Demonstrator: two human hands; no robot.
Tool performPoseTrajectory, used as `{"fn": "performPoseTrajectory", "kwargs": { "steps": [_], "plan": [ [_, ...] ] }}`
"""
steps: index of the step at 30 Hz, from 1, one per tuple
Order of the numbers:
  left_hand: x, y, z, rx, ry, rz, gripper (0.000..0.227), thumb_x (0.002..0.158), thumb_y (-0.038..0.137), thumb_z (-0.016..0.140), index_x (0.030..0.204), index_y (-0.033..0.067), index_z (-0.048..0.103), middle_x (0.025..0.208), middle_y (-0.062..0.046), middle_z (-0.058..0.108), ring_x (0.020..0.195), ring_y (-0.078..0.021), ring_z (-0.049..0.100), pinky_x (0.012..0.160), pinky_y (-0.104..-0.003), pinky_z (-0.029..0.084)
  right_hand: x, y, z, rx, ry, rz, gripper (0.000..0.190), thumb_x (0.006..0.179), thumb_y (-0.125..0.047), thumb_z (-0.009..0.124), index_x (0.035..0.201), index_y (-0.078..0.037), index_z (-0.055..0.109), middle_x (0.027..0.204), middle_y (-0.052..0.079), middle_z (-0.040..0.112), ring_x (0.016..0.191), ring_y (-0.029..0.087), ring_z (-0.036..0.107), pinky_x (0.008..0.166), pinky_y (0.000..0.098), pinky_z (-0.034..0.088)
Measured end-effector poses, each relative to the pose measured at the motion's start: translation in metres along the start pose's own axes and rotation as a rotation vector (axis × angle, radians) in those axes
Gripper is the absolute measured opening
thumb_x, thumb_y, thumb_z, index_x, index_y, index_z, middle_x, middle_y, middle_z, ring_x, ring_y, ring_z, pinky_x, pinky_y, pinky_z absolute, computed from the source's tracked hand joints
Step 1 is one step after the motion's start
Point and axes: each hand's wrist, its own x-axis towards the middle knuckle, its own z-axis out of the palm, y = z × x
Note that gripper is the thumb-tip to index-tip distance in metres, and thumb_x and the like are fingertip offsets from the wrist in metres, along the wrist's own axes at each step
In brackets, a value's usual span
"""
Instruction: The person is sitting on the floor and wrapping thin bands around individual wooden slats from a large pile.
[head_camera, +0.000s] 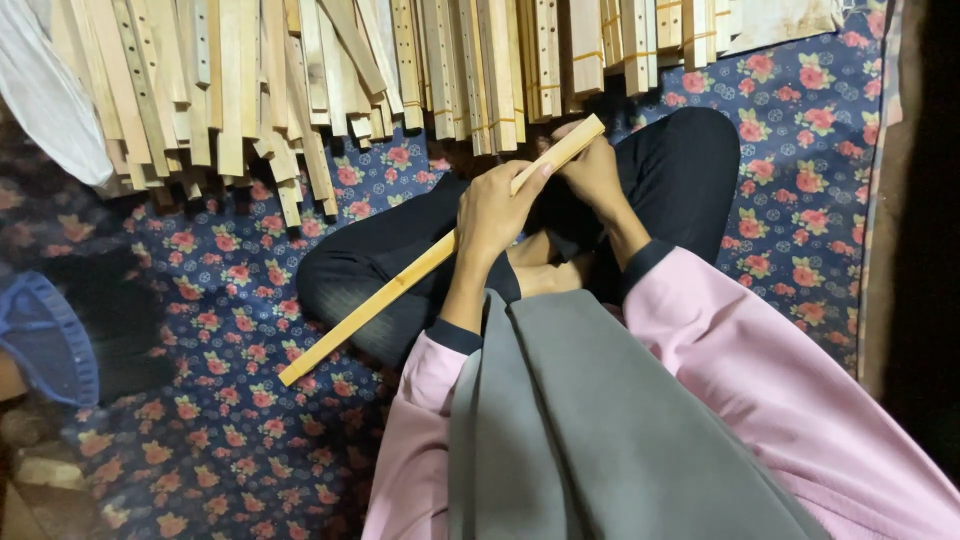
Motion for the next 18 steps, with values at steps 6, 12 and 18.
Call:
{"fn": "performPoseTrajectory", "kwargs": {
  "steps": [6,12,18],
  "plan": [
    [-0.001,-0.005,0.006,0.033,-0.012,0.021,0.051,0.097,0.059,0.053,0.113,0.0162,0.075,0.102,-0.012,0.076,0.105,-0.0371,0.071,0.091,-0.05,0.055,-0.03,-0.018,-0.029,0.769,-0.09,0.256,0.023,0.09,-0.005,0.061,0.113,-0.002,0.063,0.089,0.009,0.072,0.074,0.017,0.077,0.063,0.0253,0.065],
    [-0.005,-0.008,0.014,0.058,-0.032,0.004,0.048,0.097,0.058,0.053,0.113,0.0184,0.075,0.105,-0.009,0.077,0.107,-0.0361,0.07,0.093,-0.049,0.054,-0.043,-0.029,-0.066,0.701,-0.134,0.126,0.048,0.09,0.006,0.053,0.138,-0.001,0.054,0.087,0.002,0.065,0.065,0.008,0.071,0.045,0.0107,0.046],
    [-0.011,-0.007,0.021,0.067,-0.07,0.011,0.044,0.097,0.054,0.057,0.113,0.017,0.076,0.107,-0.01,0.077,0.109,-0.0366,0.07,0.095,-0.05,0.054,-0.016,0.0,-0.101,0.633,-0.214,-0.046,0.061,0.087,-0.024,0.078,0.139,-0.013,0.047,0.127,0.018,0.068,0.065,0.011,0.07,0.046,0.0147,0.05]
  ]
}}
